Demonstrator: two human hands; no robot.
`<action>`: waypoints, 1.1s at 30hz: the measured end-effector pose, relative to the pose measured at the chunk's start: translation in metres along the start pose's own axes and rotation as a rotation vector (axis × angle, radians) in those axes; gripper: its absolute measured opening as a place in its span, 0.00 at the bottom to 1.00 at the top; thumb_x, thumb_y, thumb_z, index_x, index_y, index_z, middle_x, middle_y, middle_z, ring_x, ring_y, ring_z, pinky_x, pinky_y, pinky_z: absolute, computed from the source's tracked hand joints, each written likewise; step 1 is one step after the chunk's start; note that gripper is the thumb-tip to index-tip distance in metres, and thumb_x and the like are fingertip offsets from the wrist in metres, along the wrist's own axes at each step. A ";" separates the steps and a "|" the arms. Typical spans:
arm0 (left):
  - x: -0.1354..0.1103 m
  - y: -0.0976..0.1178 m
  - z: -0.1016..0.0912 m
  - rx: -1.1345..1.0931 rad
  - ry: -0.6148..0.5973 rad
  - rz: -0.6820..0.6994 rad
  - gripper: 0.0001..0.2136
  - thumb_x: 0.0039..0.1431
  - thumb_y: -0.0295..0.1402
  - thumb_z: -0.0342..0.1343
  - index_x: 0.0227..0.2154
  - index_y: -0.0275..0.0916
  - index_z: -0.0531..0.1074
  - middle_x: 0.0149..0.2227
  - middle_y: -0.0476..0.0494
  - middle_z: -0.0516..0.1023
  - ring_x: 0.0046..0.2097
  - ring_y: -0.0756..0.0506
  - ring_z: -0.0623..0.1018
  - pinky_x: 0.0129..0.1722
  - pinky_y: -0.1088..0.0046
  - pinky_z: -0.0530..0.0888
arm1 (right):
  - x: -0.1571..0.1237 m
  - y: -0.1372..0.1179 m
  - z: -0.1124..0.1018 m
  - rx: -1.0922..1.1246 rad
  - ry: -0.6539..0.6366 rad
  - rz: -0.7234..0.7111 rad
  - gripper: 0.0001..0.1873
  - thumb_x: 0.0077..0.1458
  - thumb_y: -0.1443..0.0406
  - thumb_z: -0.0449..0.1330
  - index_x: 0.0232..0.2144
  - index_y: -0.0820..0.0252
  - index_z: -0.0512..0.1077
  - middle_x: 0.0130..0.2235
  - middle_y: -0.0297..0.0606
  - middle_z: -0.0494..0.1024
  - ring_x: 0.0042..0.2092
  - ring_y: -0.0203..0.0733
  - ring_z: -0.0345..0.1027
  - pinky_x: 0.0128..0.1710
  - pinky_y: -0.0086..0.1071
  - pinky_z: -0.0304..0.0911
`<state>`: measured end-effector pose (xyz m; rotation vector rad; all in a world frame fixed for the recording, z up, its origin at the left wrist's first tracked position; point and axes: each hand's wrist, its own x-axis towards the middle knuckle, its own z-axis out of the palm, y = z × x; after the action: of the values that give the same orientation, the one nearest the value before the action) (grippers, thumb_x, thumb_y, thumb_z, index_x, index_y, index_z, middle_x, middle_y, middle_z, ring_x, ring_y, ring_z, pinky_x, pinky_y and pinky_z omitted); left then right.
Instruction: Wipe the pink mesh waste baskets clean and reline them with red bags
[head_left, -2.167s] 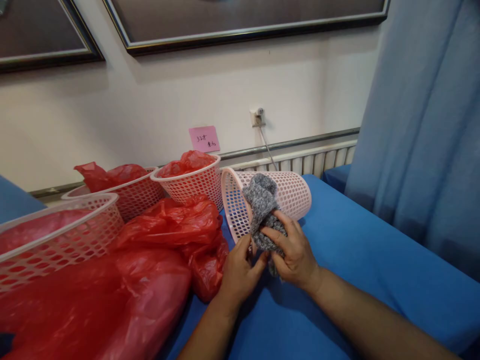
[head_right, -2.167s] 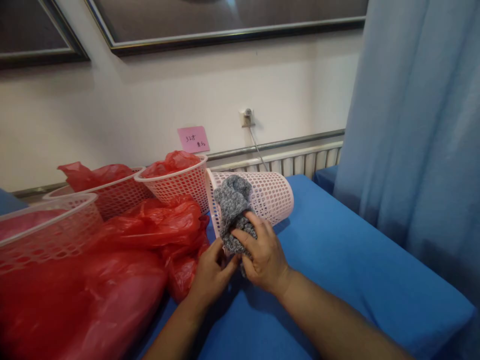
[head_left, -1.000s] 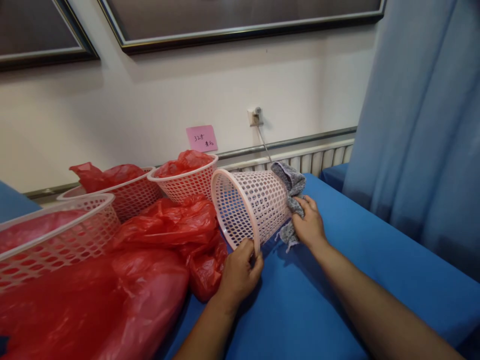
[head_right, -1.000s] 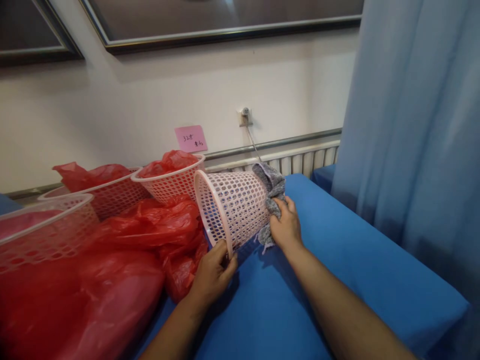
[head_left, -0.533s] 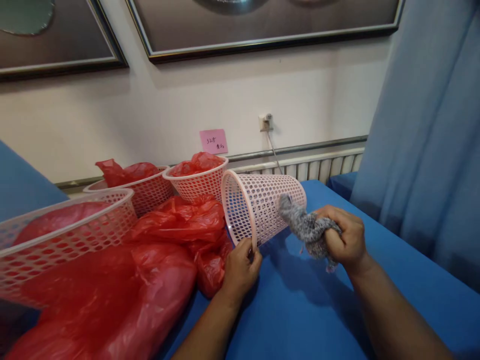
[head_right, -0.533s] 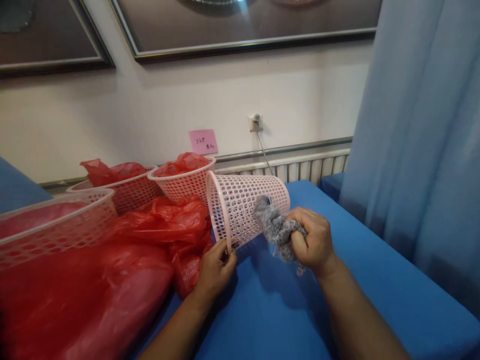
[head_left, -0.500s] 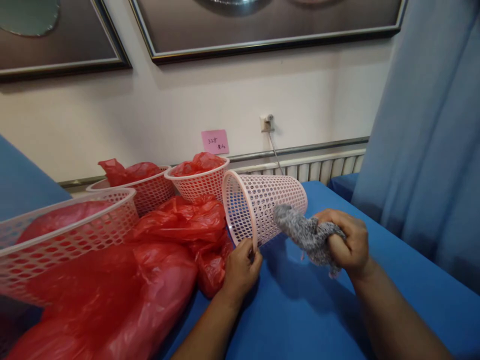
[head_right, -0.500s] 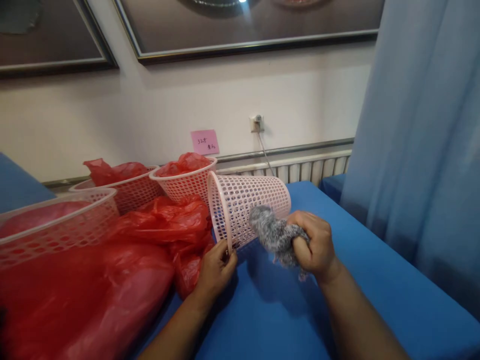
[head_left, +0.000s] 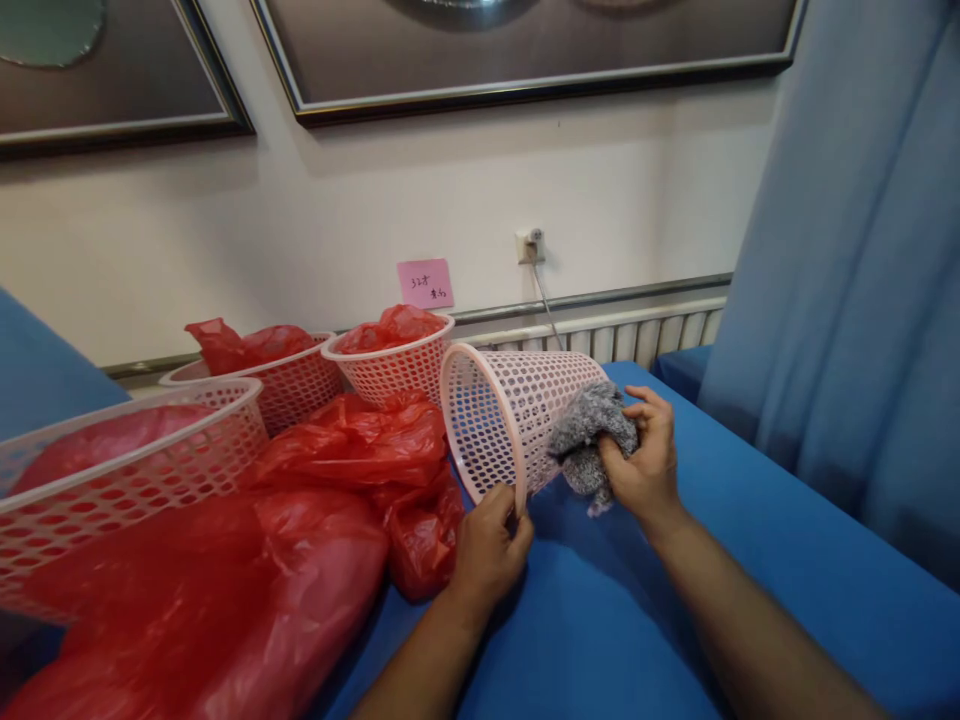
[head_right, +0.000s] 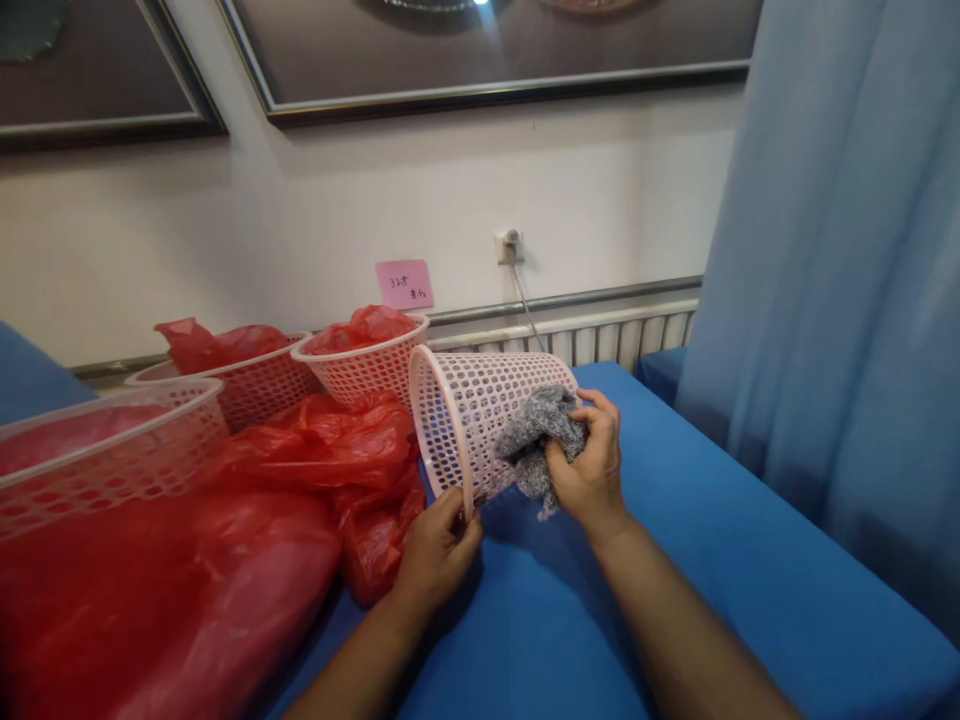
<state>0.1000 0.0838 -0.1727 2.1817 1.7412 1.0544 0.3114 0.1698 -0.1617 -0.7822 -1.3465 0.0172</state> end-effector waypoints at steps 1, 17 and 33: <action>-0.001 0.001 0.001 -0.002 -0.004 0.006 0.08 0.59 0.29 0.47 0.24 0.42 0.57 0.26 0.50 0.64 0.29 0.48 0.67 0.31 0.73 0.62 | -0.002 0.002 0.004 -0.001 0.068 0.030 0.17 0.51 0.67 0.61 0.44 0.55 0.63 0.56 0.47 0.66 0.59 0.53 0.64 0.58 0.52 0.63; 0.001 -0.002 0.000 -0.010 0.029 0.010 0.07 0.59 0.29 0.47 0.25 0.41 0.60 0.26 0.51 0.64 0.29 0.48 0.67 0.30 0.73 0.60 | -0.037 0.001 0.026 0.017 -0.434 -0.009 0.34 0.70 0.59 0.43 0.73 0.55 0.38 0.75 0.46 0.30 0.75 0.55 0.29 0.71 0.59 0.43; -0.001 0.000 0.007 0.024 0.008 0.025 0.07 0.57 0.28 0.48 0.24 0.42 0.58 0.26 0.51 0.63 0.29 0.48 0.66 0.29 0.73 0.59 | -0.021 -0.009 0.037 0.190 0.016 0.377 0.16 0.67 0.53 0.51 0.42 0.58 0.71 0.48 0.43 0.75 0.53 0.46 0.69 0.60 0.48 0.62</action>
<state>0.1044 0.0853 -0.1778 2.2227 1.7427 1.0547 0.2702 0.1721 -0.1747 -0.8610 -1.1467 0.4290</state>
